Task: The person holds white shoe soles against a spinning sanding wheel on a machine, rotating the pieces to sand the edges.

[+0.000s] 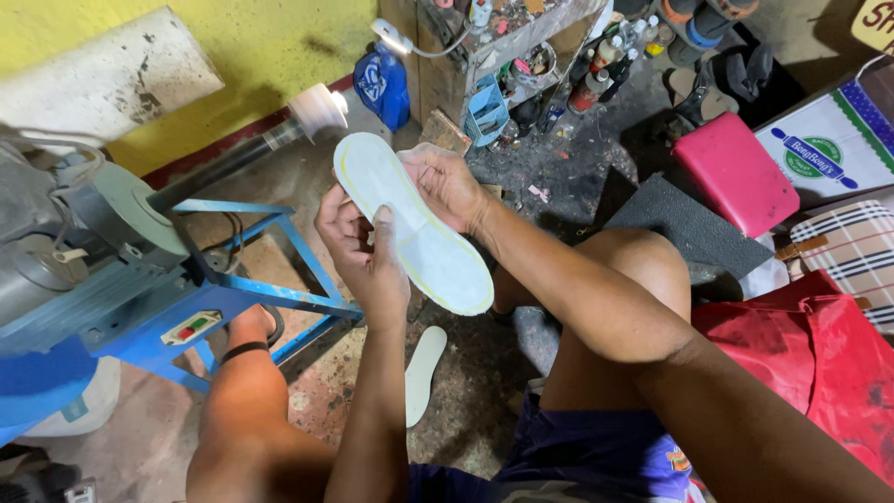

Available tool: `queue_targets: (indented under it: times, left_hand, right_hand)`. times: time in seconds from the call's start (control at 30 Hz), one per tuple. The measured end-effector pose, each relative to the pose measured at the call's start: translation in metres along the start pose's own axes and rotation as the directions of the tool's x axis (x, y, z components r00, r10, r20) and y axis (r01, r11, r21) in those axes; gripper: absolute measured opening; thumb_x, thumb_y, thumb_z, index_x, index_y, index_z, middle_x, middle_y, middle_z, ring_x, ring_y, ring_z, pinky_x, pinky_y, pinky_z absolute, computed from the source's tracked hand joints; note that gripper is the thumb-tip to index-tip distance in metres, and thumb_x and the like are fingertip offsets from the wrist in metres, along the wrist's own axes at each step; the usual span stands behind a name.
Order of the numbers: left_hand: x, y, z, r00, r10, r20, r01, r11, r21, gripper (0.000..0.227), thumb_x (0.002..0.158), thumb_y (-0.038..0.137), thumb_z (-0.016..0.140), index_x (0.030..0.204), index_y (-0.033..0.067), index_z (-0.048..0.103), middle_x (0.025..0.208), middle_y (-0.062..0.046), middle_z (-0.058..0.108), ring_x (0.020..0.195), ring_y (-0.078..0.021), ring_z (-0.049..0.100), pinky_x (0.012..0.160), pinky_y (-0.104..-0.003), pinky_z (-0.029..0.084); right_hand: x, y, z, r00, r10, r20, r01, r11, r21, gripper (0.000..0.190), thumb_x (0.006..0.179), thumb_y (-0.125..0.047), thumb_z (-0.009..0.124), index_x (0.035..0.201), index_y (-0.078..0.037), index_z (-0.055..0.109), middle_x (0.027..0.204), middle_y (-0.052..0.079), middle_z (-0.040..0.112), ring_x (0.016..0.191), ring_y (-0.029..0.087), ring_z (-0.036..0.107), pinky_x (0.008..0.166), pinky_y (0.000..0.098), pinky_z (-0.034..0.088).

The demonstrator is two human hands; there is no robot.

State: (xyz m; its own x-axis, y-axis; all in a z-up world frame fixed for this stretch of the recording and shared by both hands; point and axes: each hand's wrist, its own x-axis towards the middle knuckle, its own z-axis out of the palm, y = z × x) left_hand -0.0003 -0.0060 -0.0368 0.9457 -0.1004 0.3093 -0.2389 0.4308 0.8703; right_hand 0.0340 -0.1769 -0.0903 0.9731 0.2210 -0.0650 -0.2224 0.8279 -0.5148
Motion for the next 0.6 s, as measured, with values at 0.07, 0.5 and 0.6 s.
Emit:
queue_targets:
  times: [0.07, 0.5, 0.6]
  left_hand:
    - [-0.001, 0.006, 0.004, 1.000, -0.012, -0.026, 0.011, 0.999, -0.033, 0.054, 0.101, 0.003, 0.069, 0.148, 0.0008, 0.041, 0.121, -0.009, 0.064, 0.109, -0.0136, 0.062, 0.096, -0.028, 0.050]
    - [-0.006, 0.030, 0.016, 1.000, 0.023, 0.005, -0.023, 0.998, -0.054, 0.054, 0.102, 0.004, 0.067, 0.148, 0.0019, 0.040, 0.120, -0.009, 0.066, 0.108, -0.0128, 0.062, 0.098, -0.027, 0.050]
    - [-0.004, 0.020, 0.013, 1.000, 0.012, 0.006, -0.012, 0.998, -0.056, 0.055, 0.103, 0.004, 0.064, 0.151, 0.0016, 0.038, 0.125, -0.009, 0.064, 0.113, -0.0136, 0.060, 0.102, -0.029, 0.048]
  right_hand:
    - [-0.002, -0.001, 0.004, 0.996, -0.064, -0.063, 0.062, 0.998, -0.022, 0.038, 0.104, -0.026, 0.054, 0.122, 0.005, 0.067, 0.119, 0.018, 0.073, 0.109, 0.027, 0.071, 0.105, 0.0406, 0.052]
    - [-0.010, -0.004, 0.015, 0.993, -0.109, 0.047, 0.111, 0.992, -0.054, 0.044, 0.108, -0.029, 0.052, 0.123, 0.010, 0.068, 0.116, 0.021, 0.074, 0.101, 0.027, 0.073, 0.097, 0.0392, 0.056]
    - [-0.008, -0.005, 0.014, 0.996, -0.085, 0.029, 0.087, 0.994, -0.069, 0.046, 0.107, -0.031, 0.053, 0.126, 0.009, 0.066, 0.119, 0.021, 0.073, 0.105, 0.027, 0.072, 0.099, 0.0398, 0.055]
